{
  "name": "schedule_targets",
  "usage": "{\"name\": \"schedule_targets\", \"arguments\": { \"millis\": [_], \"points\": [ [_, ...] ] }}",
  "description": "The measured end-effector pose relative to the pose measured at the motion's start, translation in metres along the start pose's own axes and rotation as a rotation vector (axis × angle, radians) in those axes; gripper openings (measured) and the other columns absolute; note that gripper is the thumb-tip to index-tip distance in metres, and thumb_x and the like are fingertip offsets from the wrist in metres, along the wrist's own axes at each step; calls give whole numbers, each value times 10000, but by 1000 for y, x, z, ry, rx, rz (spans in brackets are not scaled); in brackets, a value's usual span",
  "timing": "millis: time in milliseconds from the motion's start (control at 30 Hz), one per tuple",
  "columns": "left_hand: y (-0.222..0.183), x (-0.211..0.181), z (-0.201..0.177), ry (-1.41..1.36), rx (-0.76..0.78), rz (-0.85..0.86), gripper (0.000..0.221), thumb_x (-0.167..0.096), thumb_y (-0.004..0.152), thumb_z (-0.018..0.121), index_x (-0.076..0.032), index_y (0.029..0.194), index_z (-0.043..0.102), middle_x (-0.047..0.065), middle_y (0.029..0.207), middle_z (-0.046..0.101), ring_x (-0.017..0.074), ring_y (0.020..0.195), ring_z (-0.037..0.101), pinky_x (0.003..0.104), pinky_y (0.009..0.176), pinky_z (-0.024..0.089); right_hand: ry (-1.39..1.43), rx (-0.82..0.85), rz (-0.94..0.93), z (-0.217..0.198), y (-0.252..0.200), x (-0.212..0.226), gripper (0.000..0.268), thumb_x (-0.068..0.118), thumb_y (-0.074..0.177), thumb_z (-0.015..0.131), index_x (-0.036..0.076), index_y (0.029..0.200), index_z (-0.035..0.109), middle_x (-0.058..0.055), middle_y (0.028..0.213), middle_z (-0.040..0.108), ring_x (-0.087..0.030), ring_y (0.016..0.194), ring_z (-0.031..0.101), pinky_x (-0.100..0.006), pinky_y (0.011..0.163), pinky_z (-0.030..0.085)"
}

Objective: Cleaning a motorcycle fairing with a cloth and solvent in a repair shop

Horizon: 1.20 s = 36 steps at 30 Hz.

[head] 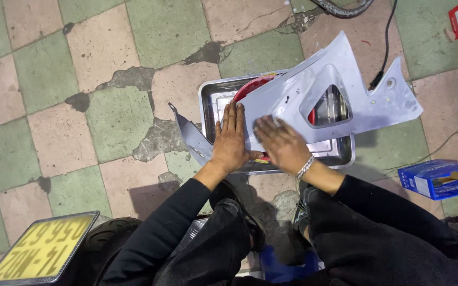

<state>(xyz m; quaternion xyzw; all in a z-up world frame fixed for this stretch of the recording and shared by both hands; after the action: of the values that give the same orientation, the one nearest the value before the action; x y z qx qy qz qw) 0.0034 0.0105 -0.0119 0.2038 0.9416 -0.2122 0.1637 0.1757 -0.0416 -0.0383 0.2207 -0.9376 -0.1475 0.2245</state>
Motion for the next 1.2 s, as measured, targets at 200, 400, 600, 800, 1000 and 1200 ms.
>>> {"name": "schedule_targets", "arguments": {
  "millis": [200,400,600,800,1000,1200],
  "points": [
    [2,-1,2,24,17,-4,1489,-582,621,936,1,1629,8,299,1683,-29,436,1575,-1,695,1187,201,-152,-130,-61,37,17,-95,398,210,1036,517,131,1401,656,-130,1371,679,-284,1317,606,-542,1158,372],
    [4,2,6,40,32,-12,1503,-620,632,918,-3,1631,-20,293,1686,-55,431,1578,-18,682,1194,195,-85,-95,19,25,27,-64,360,164,998,582,120,1335,701,-177,1275,714,-343,1254,638,-554,1150,398],
    [0,-2,0,48,51,-15,1479,-627,663,899,-3,1632,-28,289,1686,-62,427,1577,-28,668,1199,199,29,40,-139,-9,9,-18,375,210,1017,508,128,1338,682,-139,1323,694,-255,1245,653,-545,1169,395],
    [1,0,-1,61,32,-9,1480,-638,656,896,-5,1636,-15,280,1691,-54,414,1582,-36,669,1201,188,-69,-83,27,5,37,-108,363,219,1080,572,82,1397,683,-166,1410,668,-322,1354,578,-561,1172,348],
    [0,-2,-5,45,52,-11,1453,-626,686,890,-6,1633,-20,278,1691,-63,405,1582,-47,645,1212,197,70,77,-106,8,-1,-23,409,241,1028,484,144,1395,638,-111,1473,592,-252,1390,529,-537,1193,357],
    [1,0,-2,70,35,-11,1464,-654,667,886,-4,1636,2,274,1694,-27,404,1584,-18,643,1209,203,-277,52,-169,22,13,-103,542,165,950,538,116,1490,560,-131,1422,641,-279,1371,562,-549,1159,400]
  ]
}}
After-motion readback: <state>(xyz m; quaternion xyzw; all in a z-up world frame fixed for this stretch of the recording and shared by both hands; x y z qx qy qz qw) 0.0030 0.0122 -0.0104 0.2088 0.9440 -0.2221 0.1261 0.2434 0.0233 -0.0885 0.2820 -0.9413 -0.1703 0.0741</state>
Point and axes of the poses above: each hand's wrist, its own y-axis towards the middle knuckle, its own z-axis out of the palm, x = y × z, the point moved 1 cm from there along y, towards the middle knuckle
